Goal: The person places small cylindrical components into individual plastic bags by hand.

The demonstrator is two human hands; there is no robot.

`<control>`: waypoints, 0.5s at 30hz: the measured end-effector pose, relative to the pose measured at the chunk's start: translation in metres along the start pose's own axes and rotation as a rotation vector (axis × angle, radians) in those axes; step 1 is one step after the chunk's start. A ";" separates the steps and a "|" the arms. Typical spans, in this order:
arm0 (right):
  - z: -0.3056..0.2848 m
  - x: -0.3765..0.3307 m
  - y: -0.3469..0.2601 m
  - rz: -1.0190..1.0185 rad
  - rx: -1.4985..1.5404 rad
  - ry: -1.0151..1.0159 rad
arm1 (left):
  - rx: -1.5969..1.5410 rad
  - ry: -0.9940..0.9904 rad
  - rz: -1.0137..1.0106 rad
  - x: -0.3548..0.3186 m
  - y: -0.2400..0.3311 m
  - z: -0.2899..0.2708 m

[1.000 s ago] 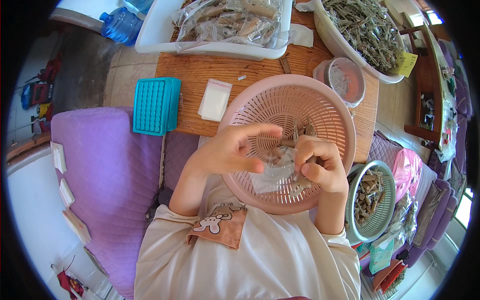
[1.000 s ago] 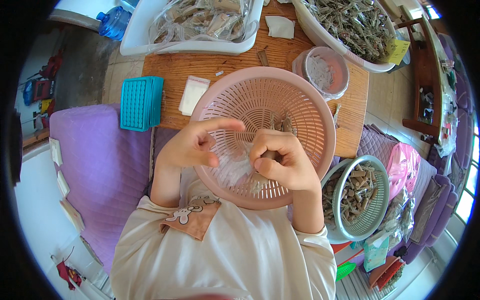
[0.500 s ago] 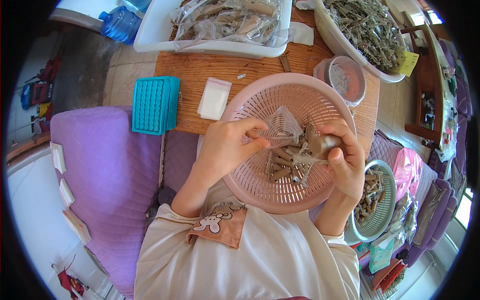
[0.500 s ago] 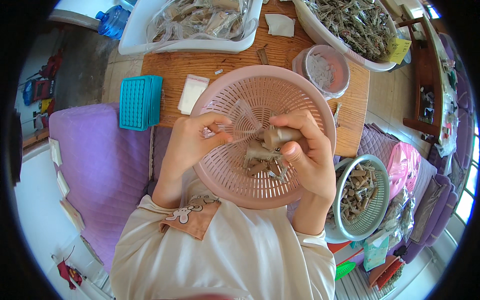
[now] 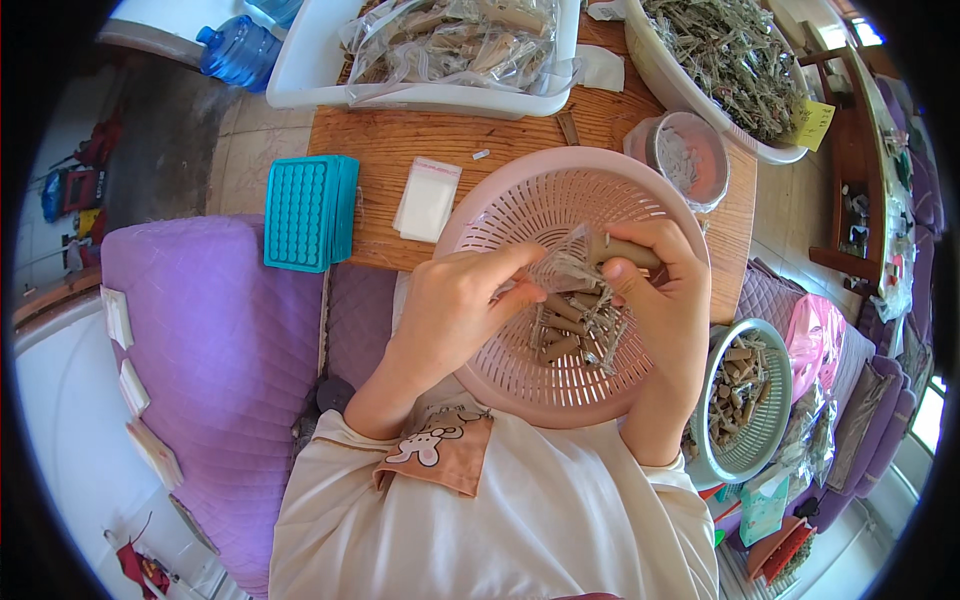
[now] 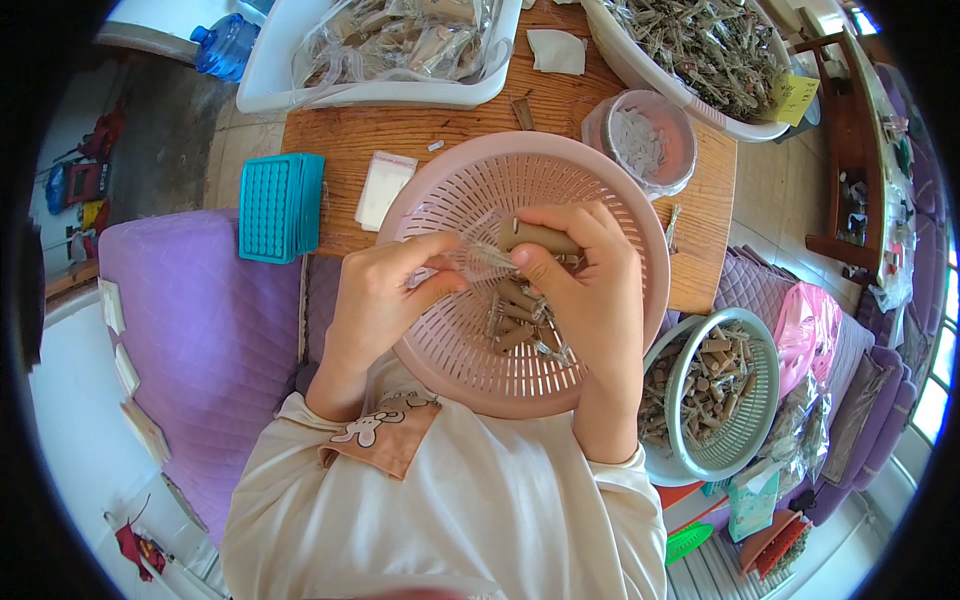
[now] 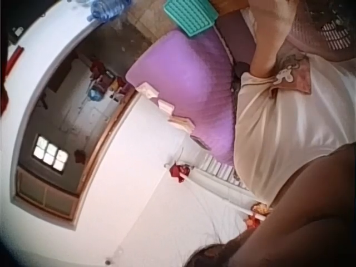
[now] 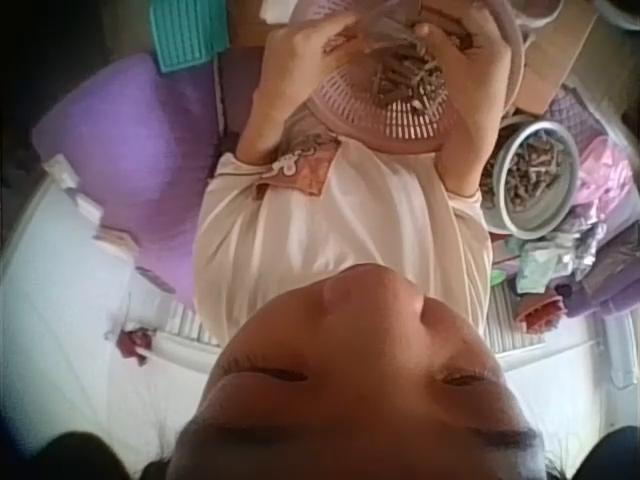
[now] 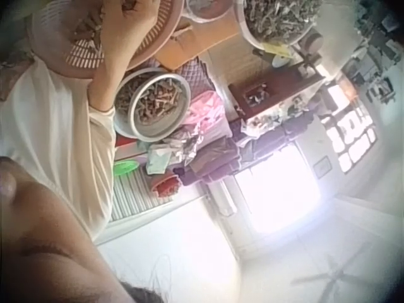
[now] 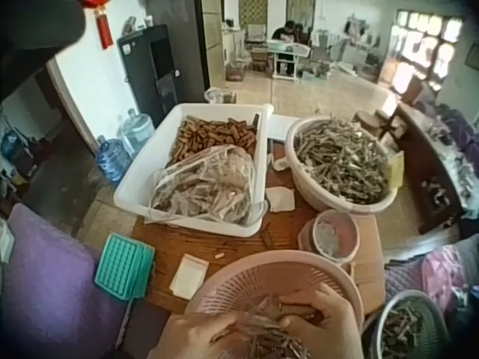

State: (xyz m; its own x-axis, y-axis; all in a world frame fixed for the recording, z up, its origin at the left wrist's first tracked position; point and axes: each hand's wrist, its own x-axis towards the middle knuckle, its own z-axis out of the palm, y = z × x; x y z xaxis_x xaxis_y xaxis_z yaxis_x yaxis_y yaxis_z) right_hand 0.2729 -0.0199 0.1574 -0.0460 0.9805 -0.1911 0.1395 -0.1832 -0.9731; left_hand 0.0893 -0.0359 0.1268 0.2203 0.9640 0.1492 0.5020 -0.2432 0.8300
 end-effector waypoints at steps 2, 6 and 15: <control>-0.001 0.000 -0.001 0.032 -0.078 -0.118 | 0.020 -0.003 0.022 0.000 -0.002 0.001; -0.001 -0.002 -0.003 0.045 -0.113 -0.152 | 0.058 0.008 0.072 0.001 -0.003 0.004; 0.000 0.001 0.003 0.059 -0.182 -0.166 | -0.103 -0.139 -0.095 0.004 0.004 0.002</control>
State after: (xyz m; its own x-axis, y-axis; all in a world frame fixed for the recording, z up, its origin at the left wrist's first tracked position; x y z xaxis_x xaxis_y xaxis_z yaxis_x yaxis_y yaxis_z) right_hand 0.2731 -0.0194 0.1546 -0.1926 0.9406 -0.2796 0.3214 -0.2087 -0.9237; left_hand 0.0935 -0.0332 0.1293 0.2926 0.9562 -0.0018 0.4393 -0.1327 0.8885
